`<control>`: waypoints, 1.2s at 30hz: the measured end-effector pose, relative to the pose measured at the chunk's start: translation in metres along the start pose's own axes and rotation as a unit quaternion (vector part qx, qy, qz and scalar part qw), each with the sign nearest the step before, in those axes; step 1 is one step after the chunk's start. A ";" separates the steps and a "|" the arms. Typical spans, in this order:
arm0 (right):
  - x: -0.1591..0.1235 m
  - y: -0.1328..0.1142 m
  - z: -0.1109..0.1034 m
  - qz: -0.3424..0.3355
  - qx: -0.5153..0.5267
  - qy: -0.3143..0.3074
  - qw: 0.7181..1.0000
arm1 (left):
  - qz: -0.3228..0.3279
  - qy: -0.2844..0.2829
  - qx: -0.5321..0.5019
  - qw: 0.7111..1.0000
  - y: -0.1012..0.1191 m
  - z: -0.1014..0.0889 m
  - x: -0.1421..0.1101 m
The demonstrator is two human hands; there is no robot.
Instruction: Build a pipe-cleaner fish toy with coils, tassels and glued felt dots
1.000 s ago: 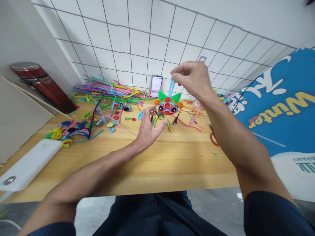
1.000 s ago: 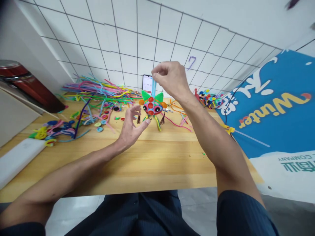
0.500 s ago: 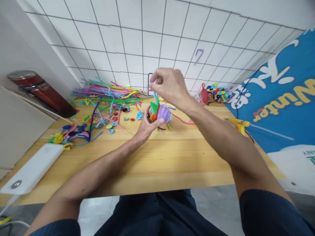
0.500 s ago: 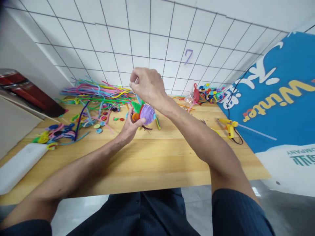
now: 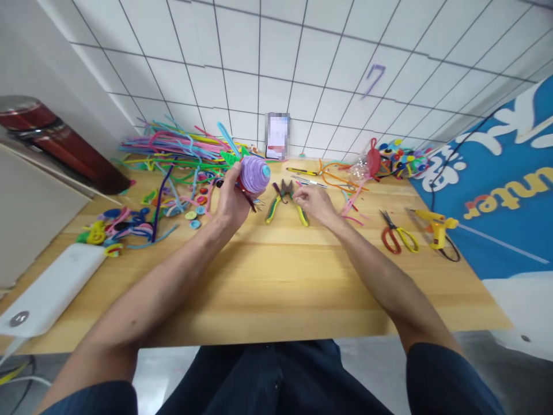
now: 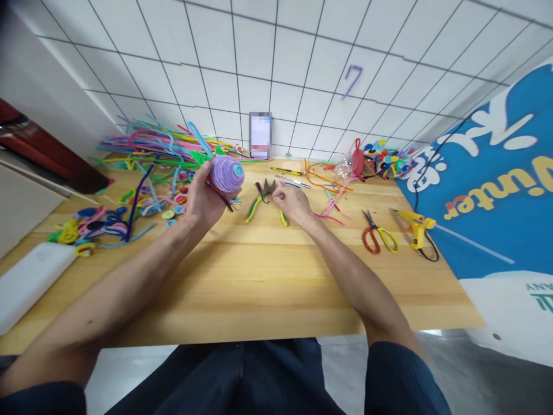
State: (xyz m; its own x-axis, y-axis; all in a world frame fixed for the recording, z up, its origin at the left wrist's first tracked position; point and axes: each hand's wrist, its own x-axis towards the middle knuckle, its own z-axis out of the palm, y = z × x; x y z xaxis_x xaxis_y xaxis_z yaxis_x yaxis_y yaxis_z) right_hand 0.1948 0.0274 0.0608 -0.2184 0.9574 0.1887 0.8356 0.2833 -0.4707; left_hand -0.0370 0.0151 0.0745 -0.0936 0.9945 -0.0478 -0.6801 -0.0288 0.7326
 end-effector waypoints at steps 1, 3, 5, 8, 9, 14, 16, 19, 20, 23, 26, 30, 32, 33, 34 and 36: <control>-0.002 0.002 0.006 -0.003 -0.016 -0.008 1.000 | -0.002 0.007 0.001 1.000 -0.002 -0.001 0.002; -0.002 0.002 0.014 -0.006 -0.043 -0.017 0.999 | -0.001 0.015 0.004 1.000 -0.006 -0.003 0.004; 0.003 -0.002 0.020 -0.006 -0.062 -0.030 0.998 | -0.003 0.017 0.005 1.000 -0.008 -0.003 0.005; 0.010 -0.010 0.029 -0.001 -0.087 -0.055 0.995 | -0.007 0.017 0.001 1.000 -0.009 -0.002 0.005; 0.011 -0.013 0.032 0.002 -0.096 -0.060 0.994 | -0.007 0.018 0.000 1.000 -0.008 -0.001 0.004; 0.008 -0.015 0.032 0.017 -0.115 -0.041 0.992 | -0.013 0.025 0.000 1.000 -0.009 0.000 0.004; 0.005 -0.009 0.022 0.016 -0.101 -0.002 0.995 | -0.019 0.029 -0.004 0.999 -0.009 -0.001 0.004; 0.000 0.001 -0.001 -0.008 -0.027 0.081 0.996 | -0.031 0.027 -0.010 0.999 -0.009 -0.001 0.004; -0.001 0.003 -0.010 -0.023 0.006 0.107 0.994 | -0.036 0.025 -0.010 0.999 -0.009 -0.001 0.003; -0.009 -0.001 -0.031 -0.063 0.091 0.175 0.978 | -0.045 0.017 -0.012 0.999 -0.010 -0.001 0.002; -0.019 -0.013 -0.041 -0.070 0.156 0.228 0.959 | -0.050 0.005 -0.021 0.999 -0.012 -0.001 0.000; -0.027 -0.027 -0.038 -0.031 0.239 0.209 0.948 | -0.059 -0.005 -0.029 0.998 -0.016 0.000 -0.004; -0.029 -0.032 -0.036 -0.013 0.265 0.186 0.946 | -0.069 -0.009 -0.033 0.997 -0.018 0.002 -0.007; -0.030 -0.035 -0.036 -0.006 0.277 0.176 0.945 | -0.076 -0.012 -0.037 0.996 -0.019 0.002 -0.009; -0.031 -0.038 -0.035 -0.001 0.288 0.168 0.943 | -0.084 -0.016 -0.041 0.996 -0.020 0.003 -0.010; -0.033 -0.043 -0.035 0.007 0.308 0.154 0.939 | -0.101 -0.025 -0.051 0.993 -0.022 0.004 -0.013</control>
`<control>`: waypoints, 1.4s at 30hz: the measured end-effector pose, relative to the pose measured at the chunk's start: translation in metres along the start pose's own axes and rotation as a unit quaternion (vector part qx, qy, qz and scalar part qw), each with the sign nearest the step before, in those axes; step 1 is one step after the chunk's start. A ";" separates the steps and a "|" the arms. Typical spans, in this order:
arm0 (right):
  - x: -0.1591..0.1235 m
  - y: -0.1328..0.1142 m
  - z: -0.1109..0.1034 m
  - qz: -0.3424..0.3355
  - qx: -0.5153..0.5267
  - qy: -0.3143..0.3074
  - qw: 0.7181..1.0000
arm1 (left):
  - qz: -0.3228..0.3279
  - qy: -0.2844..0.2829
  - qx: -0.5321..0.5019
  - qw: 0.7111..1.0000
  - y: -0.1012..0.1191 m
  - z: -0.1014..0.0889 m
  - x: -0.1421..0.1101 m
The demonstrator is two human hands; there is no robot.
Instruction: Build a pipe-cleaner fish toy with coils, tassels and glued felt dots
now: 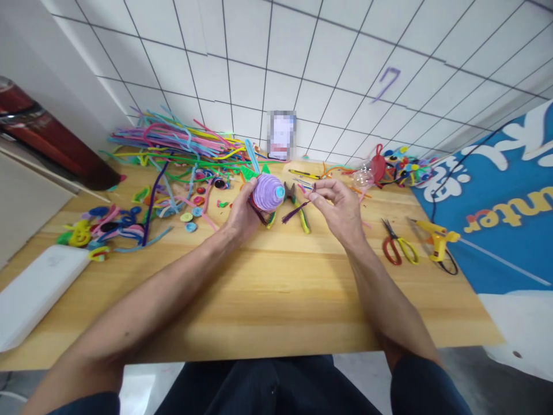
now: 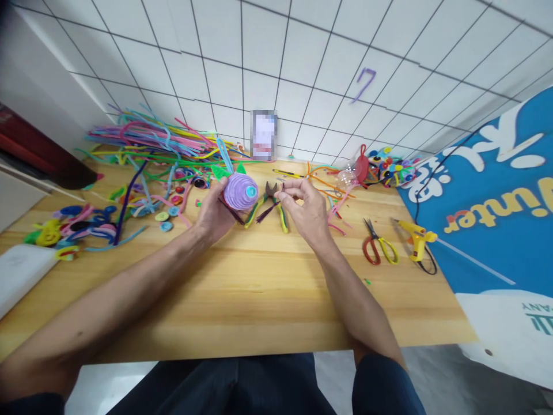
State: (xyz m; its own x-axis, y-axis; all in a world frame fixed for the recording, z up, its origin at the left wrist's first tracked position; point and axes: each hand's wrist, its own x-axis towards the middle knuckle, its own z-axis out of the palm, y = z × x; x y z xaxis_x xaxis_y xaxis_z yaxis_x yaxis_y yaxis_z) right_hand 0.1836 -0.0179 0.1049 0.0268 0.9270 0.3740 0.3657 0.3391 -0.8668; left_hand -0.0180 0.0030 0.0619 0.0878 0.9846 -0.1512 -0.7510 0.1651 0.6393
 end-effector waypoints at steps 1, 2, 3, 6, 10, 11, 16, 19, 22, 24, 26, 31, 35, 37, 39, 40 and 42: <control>-0.001 -0.001 0.002 0.006 0.008 -0.005 1.000 | -0.008 -0.004 -0.003 1.000 -0.001 0.000 -0.001; -0.002 -0.002 0.003 0.012 0.014 -0.011 1.000 | -0.014 -0.006 -0.006 1.000 -0.003 0.000 -0.002; -0.003 -0.001 0.005 0.016 0.017 -0.014 1.000 | -0.018 -0.008 -0.008 1.000 -0.004 0.001 -0.003; -0.006 0.001 0.009 0.008 0.012 -0.022 1.000 | -0.024 -0.013 -0.009 1.000 -0.006 0.002 -0.006; -0.012 0.000 0.014 -0.055 -0.052 -0.003 0.997 | -0.033 -0.018 -0.023 0.999 -0.007 0.006 -0.009; -0.013 -0.002 0.015 -0.079 -0.075 0.010 0.994 | -0.033 -0.018 -0.029 0.999 -0.007 0.006 -0.009; -0.018 -0.001 0.021 -0.247 -0.198 0.081 0.945 | -0.055 -0.023 -0.042 0.997 -0.011 0.003 -0.008; -0.018 0.007 0.025 -0.332 -0.248 0.107 0.904 | -0.067 -0.024 -0.041 0.997 -0.014 0.000 -0.007; -0.018 0.014 0.029 -0.375 -0.271 0.109 0.880 | -0.072 -0.030 -0.043 0.996 -0.015 0.000 -0.008; -0.018 0.016 0.031 -0.388 -0.282 0.106 0.871 | -0.075 -0.035 -0.050 0.995 -0.015 0.002 -0.010; -0.019 0.018 0.033 -0.398 -0.290 0.101 0.864 | -0.073 -0.037 -0.057 0.995 -0.015 0.003 -0.011; -0.021 0.021 0.033 -0.395 -0.305 0.077 0.863 | -0.075 -0.043 -0.059 0.995 -0.014 0.003 -0.011; -0.021 0.022 0.032 -0.385 -0.311 0.070 0.866 | -0.074 -0.044 -0.057 0.995 -0.015 0.001 -0.009; -0.021 0.021 0.032 -0.388 -0.317 0.073 0.863 | -0.069 -0.043 -0.057 0.995 -0.016 0.000 -0.008; -0.021 0.020 0.032 -0.390 -0.323 0.079 0.858 | -0.065 -0.043 -0.057 0.995 -0.017 0.000 -0.007; -0.020 0.020 0.033 -0.390 -0.326 0.083 0.857 | -0.064 -0.044 -0.056 0.995 -0.018 0.000 -0.007; -0.020 0.019 0.033 -0.389 -0.332 0.088 0.855 | -0.061 -0.044 -0.055 0.996 -0.018 -0.001 -0.007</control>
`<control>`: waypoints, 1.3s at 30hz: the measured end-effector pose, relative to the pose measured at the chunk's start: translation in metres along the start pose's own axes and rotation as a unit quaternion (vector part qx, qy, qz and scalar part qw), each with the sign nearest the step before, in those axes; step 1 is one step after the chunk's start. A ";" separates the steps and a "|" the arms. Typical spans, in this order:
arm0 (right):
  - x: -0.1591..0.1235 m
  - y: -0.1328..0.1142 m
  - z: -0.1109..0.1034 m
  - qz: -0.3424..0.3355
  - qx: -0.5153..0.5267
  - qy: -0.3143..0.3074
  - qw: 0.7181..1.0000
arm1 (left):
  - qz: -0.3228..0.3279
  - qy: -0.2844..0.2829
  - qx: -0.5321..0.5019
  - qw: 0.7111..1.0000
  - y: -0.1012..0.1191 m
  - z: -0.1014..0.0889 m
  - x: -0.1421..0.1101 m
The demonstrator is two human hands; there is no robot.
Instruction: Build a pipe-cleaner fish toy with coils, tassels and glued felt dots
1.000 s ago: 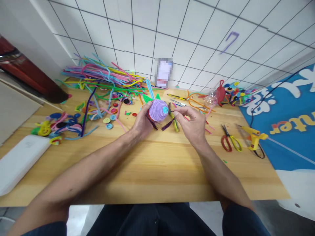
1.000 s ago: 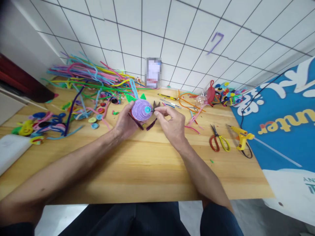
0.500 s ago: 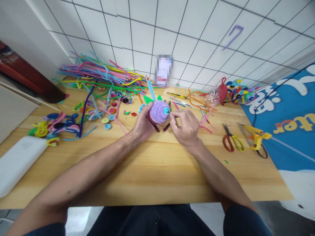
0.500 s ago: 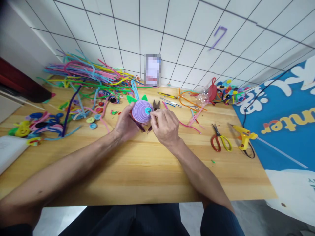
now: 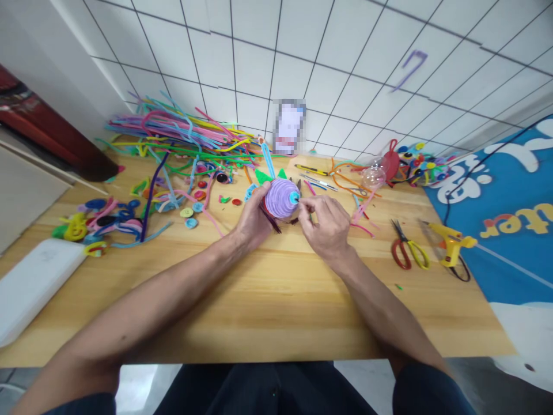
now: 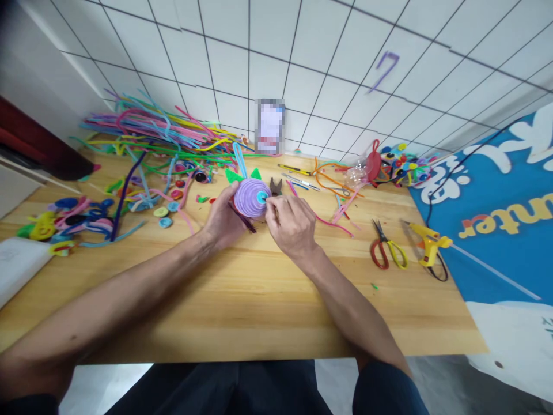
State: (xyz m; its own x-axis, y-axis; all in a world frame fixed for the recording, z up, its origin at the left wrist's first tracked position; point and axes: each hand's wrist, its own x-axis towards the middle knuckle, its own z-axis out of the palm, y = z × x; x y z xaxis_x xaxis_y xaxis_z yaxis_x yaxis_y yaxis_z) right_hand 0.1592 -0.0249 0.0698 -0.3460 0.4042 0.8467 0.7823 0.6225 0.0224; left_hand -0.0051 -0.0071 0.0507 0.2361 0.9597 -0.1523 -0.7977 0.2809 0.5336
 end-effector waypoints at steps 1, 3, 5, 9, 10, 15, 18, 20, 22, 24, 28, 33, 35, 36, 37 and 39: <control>0.000 0.000 0.000 0.001 -0.002 -0.002 1.000 | 0.002 0.001 0.001 1.000 0.000 0.000 0.000; 0.000 -0.001 -0.001 0.006 -0.007 -0.015 1.000 | 0.006 0.003 0.001 1.000 -0.001 0.000 0.000; -0.001 -0.001 -0.001 0.012 -0.011 -0.035 0.999 | 0.007 0.004 0.001 1.000 -0.001 0.000 -0.001; -0.001 -0.002 -0.003 0.010 -0.017 -0.050 0.999 | 0.008 0.000 0.000 1.000 0.000 0.001 -0.002; -0.002 -0.002 -0.003 0.010 -0.015 -0.049 0.999 | 0.007 -0.001 -0.001 1.000 0.000 0.002 -0.002; -0.003 -0.002 -0.002 0.047 0.003 -0.041 0.998 | 0.002 0.009 -0.002 1.000 0.001 0.002 -0.002; -0.003 -0.002 -0.002 0.055 0.022 -0.042 0.997 | 0.007 0.011 -0.001 1.000 0.001 0.002 -0.001; -0.003 -0.002 -0.001 0.040 0.026 -0.043 0.998 | 0.014 0.012 -0.001 1.000 0.000 0.002 -0.001; -0.003 -0.002 -0.001 0.028 0.025 -0.043 0.998 | 0.020 0.016 -0.002 1.000 0.000 0.002 -0.001; -0.002 -0.003 0.000 0.035 0.035 -0.043 0.998 | 0.019 0.015 -0.003 1.000 0.000 0.004 -0.002; -0.001 -0.005 0.001 0.070 0.088 -0.033 0.993 | 0.028 0.011 -0.008 1.000 0.001 0.006 -0.002; 0.002 -0.004 0.000 0.113 0.127 -0.049 0.984 | 0.043 0.012 -0.006 0.999 0.000 0.006 -0.002; 0.003 0.000 -0.002 0.131 0.154 -0.070 0.977 | 0.040 0.013 -0.004 0.999 -0.001 0.006 -0.002; 0.004 0.003 -0.003 0.136 0.165 -0.079 0.974 | 0.038 0.015 -0.002 0.999 -0.001 0.006 -0.002; 0.005 0.006 -0.003 0.136 0.171 -0.087 0.972 | 0.036 0.017 0.000 0.999 -0.001 0.006 -0.002; 0.005 0.011 -0.004 0.130 0.168 -0.100 0.972 | 0.031 0.019 0.005 0.999 -0.001 0.005 -0.002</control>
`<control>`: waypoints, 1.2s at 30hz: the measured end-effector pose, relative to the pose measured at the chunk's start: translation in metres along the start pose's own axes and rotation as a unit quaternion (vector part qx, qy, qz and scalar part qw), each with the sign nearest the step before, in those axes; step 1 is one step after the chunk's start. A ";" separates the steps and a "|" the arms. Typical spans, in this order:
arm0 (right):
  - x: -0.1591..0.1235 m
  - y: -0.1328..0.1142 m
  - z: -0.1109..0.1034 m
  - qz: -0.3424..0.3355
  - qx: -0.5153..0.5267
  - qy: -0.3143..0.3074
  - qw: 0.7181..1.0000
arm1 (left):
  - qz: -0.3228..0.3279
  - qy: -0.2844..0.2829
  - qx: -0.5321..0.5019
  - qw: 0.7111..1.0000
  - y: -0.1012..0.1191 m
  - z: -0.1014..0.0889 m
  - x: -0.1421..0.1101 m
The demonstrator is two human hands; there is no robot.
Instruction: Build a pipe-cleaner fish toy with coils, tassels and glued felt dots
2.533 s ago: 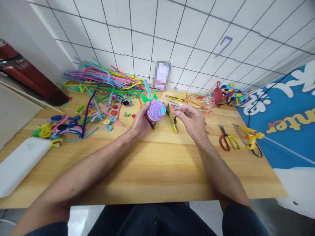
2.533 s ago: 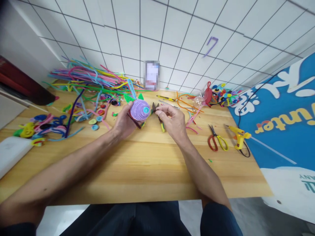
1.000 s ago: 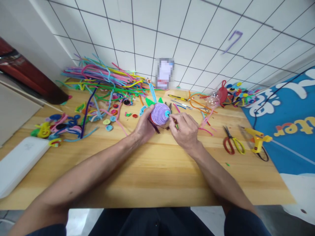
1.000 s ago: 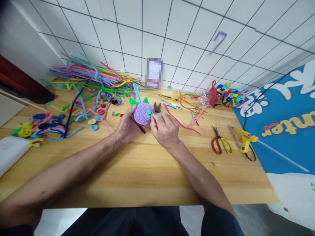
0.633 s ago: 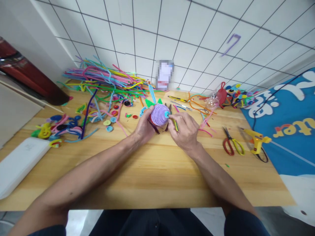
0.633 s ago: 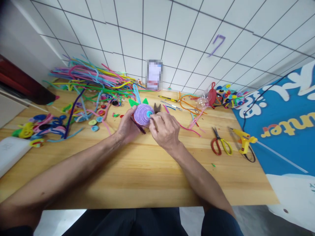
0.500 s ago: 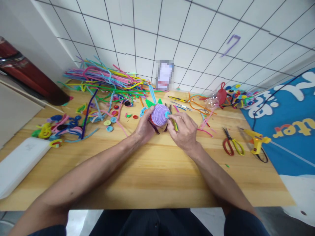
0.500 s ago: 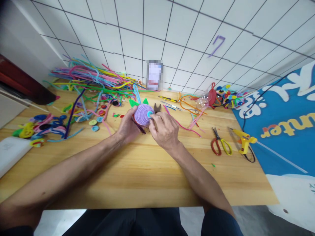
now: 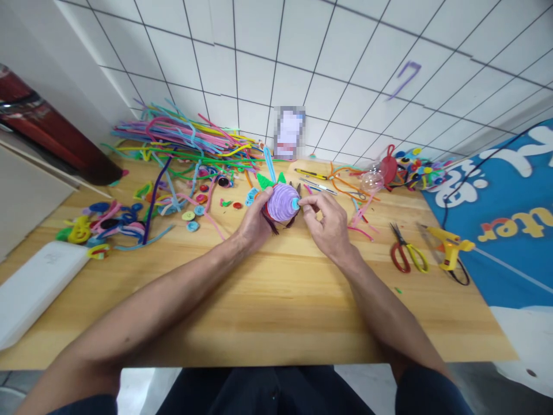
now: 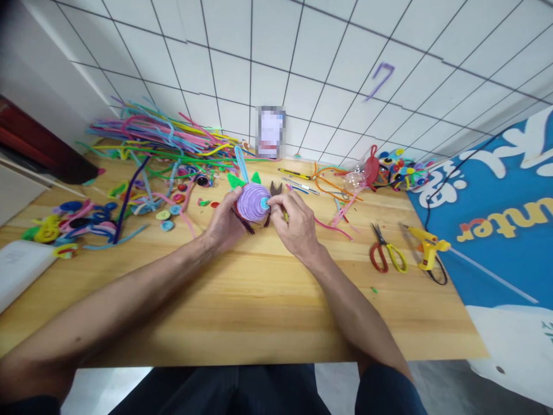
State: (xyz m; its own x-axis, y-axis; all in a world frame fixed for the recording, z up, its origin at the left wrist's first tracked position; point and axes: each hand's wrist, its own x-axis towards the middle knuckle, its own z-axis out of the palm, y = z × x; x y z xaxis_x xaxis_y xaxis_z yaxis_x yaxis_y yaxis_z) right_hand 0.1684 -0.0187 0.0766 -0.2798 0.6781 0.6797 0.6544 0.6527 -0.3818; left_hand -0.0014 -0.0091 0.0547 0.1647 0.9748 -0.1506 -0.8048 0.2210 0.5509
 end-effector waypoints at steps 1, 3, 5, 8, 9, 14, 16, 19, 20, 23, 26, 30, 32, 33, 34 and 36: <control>0.000 0.002 -0.001 -0.005 -0.007 -0.004 1.000 | -0.003 0.001 0.002 1.000 0.000 0.000 0.000; 0.001 0.005 -0.002 -0.018 -0.019 -0.008 1.000 | -0.009 0.005 0.000 1.000 -0.001 -0.001 0.000; 0.001 0.006 -0.001 -0.030 -0.023 -0.005 0.999 | -0.013 0.005 -0.005 1.000 -0.002 -0.001 0.000; 0.000 0.006 -0.001 -0.036 -0.025 0.001 0.999 | -0.012 -0.002 -0.008 1.000 -0.002 -0.003 0.001; 0.000 0.005 -0.001 -0.037 -0.026 0.002 0.999 | -0.011 -0.003 -0.007 1.000 -0.002 -0.003 0.001; 0.001 0.002 -0.001 -0.037 -0.014 0.012 0.999 | -0.006 -0.006 -0.004 1.000 -0.002 -0.001 0.000; 0.001 0.000 -0.001 -0.014 -0.004 0.013 1.000 | 0.001 -0.007 -0.002 1.000 -0.003 0.001 0.000; 0.001 -0.003 0.001 0.062 0.040 0.008 0.997 | 0.009 -0.003 0.002 1.000 -0.005 0.004 -0.002; 0.001 -0.003 0.002 0.098 0.069 0.002 0.993 | 0.011 -0.001 0.003 1.000 -0.005 0.005 -0.002; 0.002 0.000 0.004 0.202 0.176 -0.025 0.963 | 0.014 0.000 0.002 1.000 -0.006 0.005 -0.002; 0.004 0.005 0.005 0.250 0.264 -0.038 0.931 | 0.003 -0.003 0.001 1.000 -0.005 0.004 -0.002; 0.006 0.010 0.003 0.259 0.305 -0.025 0.916 | 0.008 -0.004 0.005 1.000 -0.004 0.003 -0.001; 0.006 0.009 0.002 0.256 0.303 -0.009 0.918 | 0.015 0.006 0.007 1.000 -0.003 0.002 0.000; 0.006 0.008 0.002 0.251 0.298 0.001 0.921 | 0.017 0.013 0.006 1.000 -0.003 0.001 0.000; 0.005 0.007 0.002 0.244 0.289 0.011 0.926 | 0.016 0.019 0.006 1.000 -0.002 0.001 0.001; 0.004 0.005 0.001 0.224 0.262 0.030 0.938 | 0.013 0.025 0.007 1.000 -0.002 0.000 0.002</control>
State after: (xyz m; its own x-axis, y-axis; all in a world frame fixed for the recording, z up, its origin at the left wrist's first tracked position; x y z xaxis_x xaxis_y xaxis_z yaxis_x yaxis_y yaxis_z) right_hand 0.1694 -0.0128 0.0765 -0.0089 0.9141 0.4055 0.2572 0.3940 -0.8824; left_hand 0.0009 -0.0081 0.0536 0.1160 0.9774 -0.1767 -0.7998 0.1974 0.5669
